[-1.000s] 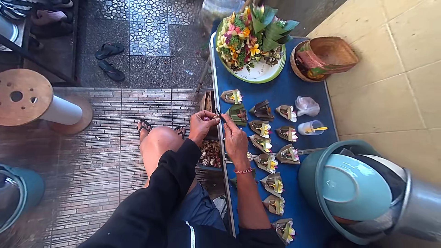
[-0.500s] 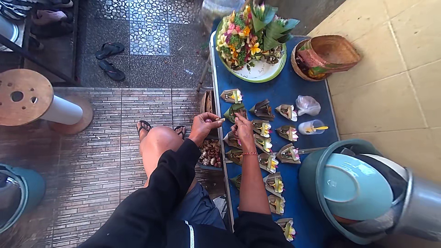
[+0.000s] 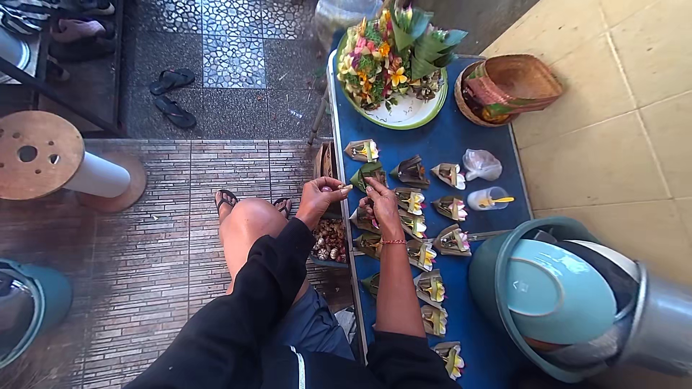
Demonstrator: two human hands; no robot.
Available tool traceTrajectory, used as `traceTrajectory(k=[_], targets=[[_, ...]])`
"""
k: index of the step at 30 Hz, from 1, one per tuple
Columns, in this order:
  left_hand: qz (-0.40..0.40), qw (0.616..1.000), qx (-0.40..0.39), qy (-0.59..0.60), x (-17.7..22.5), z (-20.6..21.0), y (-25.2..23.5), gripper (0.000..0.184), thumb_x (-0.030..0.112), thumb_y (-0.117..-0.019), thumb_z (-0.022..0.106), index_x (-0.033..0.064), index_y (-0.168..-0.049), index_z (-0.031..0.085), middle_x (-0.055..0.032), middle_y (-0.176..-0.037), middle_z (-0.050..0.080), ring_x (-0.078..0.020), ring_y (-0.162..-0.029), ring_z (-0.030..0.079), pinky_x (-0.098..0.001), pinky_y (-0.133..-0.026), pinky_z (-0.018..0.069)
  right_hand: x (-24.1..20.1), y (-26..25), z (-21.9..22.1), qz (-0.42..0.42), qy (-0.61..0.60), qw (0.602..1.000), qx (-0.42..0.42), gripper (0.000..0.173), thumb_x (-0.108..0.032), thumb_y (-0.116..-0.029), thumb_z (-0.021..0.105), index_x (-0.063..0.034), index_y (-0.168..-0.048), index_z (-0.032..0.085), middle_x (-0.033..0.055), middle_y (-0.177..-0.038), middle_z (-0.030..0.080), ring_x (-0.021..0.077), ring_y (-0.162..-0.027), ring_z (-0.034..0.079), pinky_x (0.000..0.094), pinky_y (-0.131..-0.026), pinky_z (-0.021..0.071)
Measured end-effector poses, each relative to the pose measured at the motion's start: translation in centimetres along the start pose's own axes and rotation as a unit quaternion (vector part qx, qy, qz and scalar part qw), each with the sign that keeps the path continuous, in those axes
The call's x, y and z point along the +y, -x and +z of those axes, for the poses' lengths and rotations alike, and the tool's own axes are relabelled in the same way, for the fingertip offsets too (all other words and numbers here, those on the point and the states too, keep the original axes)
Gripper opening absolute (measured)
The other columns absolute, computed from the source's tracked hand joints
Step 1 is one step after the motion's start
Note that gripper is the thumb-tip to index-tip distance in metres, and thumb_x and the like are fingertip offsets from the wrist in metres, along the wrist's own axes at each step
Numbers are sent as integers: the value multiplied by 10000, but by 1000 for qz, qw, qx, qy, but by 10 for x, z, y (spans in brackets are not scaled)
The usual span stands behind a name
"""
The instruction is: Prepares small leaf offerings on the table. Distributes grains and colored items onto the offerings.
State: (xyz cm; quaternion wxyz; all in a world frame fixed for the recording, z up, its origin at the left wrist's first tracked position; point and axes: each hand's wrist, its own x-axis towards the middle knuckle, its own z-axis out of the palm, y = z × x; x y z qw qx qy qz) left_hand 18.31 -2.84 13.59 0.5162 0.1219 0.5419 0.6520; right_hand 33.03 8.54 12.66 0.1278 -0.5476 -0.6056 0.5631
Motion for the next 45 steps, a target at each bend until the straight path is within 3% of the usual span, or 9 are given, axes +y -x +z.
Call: traceTrajectory(k=[3, 8, 11, 15, 25, 33, 37, 41, 45], targets=[[1, 1000, 0, 0, -1, 0, -1, 148, -65, -862, 751, -52, -989, 675, -118, -865, 699, -139, -775, 695, -291, -792, 604, 0, 0, 0, 3, -6, 1000, 1, 397, -206, -1129, 394, -67, -1472, 537, 33, -653, 615, 46, -413, 409, 198, -387, 318], [-2, 1000, -2, 6, -1, 0, 0, 145, -70, -861, 749, -52, -984, 674, -117, -864, 693, -140, -772, 687, -291, -793, 601, 1, 6, -3, -19, 1, 1000, -12, 413, -204, -1133, 375, -153, -1520, 507, 75, -709, 664, 63, -414, 428, 206, -387, 323], [-4, 1000, 2, 16, 0, 1, 1, 140, -64, -862, 751, -47, -979, 676, -109, -853, 693, -137, -764, 685, -286, -786, 598, -8, 40, -5, -53, 18, 998, -28, 420, -286, -1137, 361, -242, -1534, 492, 65, -664, 613, 69, -403, 349, 199, -393, 269], [-11, 999, 4, 43, 0, 1, 0, 126, -59, -886, 729, -53, -994, 663, -105, -868, 697, -133, -775, 700, -284, -801, 610, -15, 64, 5, -136, 19, 989, -58, 417, -201, -1128, 375, -126, -1506, 535, 25, -628, 568, 77, -440, 395, 226, -425, 339], [-45, 992, 9, 118, 4, 7, 3, 74, -83, -914, 675, -38, -965, 645, -87, -844, 710, -130, -757, 706, -272, -799, 602, -12, 80, 18, -217, 170, 961, 32, 421, -163, -1116, 411, -177, -1517, 539, 68, -672, 580, 176, -578, 523, 374, -595, 472], [-59, 993, -19, 101, 2, 8, 2, 98, -118, -895, 673, -50, -962, 649, -98, -840, 718, -139, -742, 712, -287, -786, 613, -7, 81, 23, -227, 165, 956, 85, 395, -152, -1109, 430, -172, -1467, 596, 66, -660, 547, 180, -562, 490, 379, -579, 457], [-58, 992, -80, 74, 0, 9, 7, 85, -112, -921, 637, -45, -971, 651, -101, -872, 720, -140, -779, 706, -295, -812, 603, -2, 69, 10, -191, 170, 960, 114, 403, -197, -1118, 401, -140, -1482, 567, 137, -726, 605, 282, -598, 547, 501, -594, 479], [-54, 993, -81, 69, -1, 9, 5, 75, -100, -927, 641, -44, -978, 641, -105, -881, 720, -140, -788, 708, -294, -821, 601, 7, 36, -36, -116, 42, 983, 137, 429, -274, -1134, 333, -148, -1503, 510, 25, -639, 492, 109, -466, 394, 276, -447, 364], [-55, 993, -82, 71, 2, 13, 4, 83, -91, -932, 643, -42, -995, 624, -108, -898, 711, -143, -805, 711, -293, -834, 601, 5, -21, -63, -49, -21, 984, 169, 419, -202, -1132, 357, -77, -1505, 503, 28, -659, 531, 74, -446, 423, 224, -414, 356]])
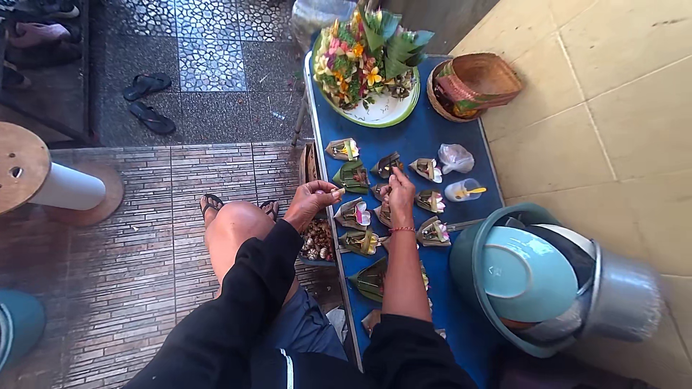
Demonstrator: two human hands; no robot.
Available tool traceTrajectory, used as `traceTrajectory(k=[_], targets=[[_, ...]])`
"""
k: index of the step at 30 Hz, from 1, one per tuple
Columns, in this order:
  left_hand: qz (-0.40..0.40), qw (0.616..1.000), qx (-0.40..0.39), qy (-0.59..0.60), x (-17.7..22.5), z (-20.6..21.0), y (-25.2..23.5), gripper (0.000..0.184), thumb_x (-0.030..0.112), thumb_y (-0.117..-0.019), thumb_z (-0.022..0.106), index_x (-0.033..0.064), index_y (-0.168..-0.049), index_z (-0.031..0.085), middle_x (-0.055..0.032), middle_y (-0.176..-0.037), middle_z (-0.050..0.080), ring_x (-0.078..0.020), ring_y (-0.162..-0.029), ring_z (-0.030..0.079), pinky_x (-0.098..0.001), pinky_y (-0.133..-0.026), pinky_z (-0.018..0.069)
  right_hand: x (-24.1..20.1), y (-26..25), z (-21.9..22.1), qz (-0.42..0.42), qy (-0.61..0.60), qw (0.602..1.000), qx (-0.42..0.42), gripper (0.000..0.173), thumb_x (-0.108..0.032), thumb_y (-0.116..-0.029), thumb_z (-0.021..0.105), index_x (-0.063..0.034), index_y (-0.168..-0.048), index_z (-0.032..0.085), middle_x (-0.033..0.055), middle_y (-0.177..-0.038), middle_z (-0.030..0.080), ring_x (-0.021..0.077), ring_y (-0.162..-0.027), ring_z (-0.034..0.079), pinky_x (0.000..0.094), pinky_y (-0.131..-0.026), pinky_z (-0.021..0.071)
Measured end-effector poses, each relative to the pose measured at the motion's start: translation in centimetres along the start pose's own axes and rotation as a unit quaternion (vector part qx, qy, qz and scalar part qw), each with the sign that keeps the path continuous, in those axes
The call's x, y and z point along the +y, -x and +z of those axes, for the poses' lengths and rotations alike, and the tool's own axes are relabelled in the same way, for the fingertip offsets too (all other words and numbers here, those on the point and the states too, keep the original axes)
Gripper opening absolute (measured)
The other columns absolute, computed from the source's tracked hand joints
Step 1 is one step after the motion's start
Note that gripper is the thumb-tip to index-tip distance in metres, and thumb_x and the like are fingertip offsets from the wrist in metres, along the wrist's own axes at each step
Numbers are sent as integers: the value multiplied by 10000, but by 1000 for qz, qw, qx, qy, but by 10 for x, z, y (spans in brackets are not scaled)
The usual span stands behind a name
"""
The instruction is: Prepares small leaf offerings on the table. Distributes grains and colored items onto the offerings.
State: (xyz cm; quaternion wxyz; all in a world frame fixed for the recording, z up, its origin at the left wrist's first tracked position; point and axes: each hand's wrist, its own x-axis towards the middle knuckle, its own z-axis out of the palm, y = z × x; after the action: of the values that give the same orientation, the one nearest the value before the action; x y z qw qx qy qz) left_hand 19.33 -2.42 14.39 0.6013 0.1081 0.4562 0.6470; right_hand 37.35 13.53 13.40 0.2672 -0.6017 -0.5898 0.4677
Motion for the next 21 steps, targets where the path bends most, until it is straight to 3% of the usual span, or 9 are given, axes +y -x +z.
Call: traceTrajectory(k=[5, 11, 14, 17, 21], targets=[[-5, 1000, -1, 3, 1, 1, 1, 99, -97, -933, 636, -43, -1015, 624, -101, -898, 698, -146, -806, 704, -297, -839, 600, -5, -19, 4, 55, 33, 997, -42, 420, -222, -1136, 347, -112, -1509, 505, 35, -652, 562, 67, -416, 396, 219, -391, 319], [-3, 1000, 0, 6, 0, 0, 0, 100, -95, -927, 649, -38, -1007, 630, -98, -902, 696, -142, -806, 704, -294, -836, 603, -4, -17, -1, 53, 5, 997, -53, 415, -204, -1128, 380, -142, -1521, 499, 53, -694, 625, 65, -411, 427, 203, -381, 327], [4, 1000, -2, 13, -1, -1, 0, 104, -92, -932, 645, -25, -1008, 621, -88, -901, 683, -139, -801, 697, -297, -834, 602, -12, 6, -7, 15, -7, 996, -86, 428, -228, -1133, 376, -121, -1537, 469, 23, -645, 579, 56, -409, 414, 197, -379, 330], [5, 999, 8, 36, -1, -1, 0, 129, -110, -932, 628, -19, -1020, 604, -92, -914, 675, -146, -805, 693, -297, -826, 603, -21, 67, -5, -71, 16, 981, -179, 436, -283, -1129, 337, -183, -1530, 475, 30, -592, 511, 79, -398, 355, 217, -376, 303], [0, 999, 9, 43, 0, 2, 1, 128, -108, -951, 598, -1, -1022, 592, -70, -887, 681, -123, -773, 692, -273, -805, 600, -23, 107, 14, -141, 1, 965, -219, 419, -158, -1113, 369, -65, -1486, 538, 2, -635, 533, 69, -477, 425, 219, -449, 369]])
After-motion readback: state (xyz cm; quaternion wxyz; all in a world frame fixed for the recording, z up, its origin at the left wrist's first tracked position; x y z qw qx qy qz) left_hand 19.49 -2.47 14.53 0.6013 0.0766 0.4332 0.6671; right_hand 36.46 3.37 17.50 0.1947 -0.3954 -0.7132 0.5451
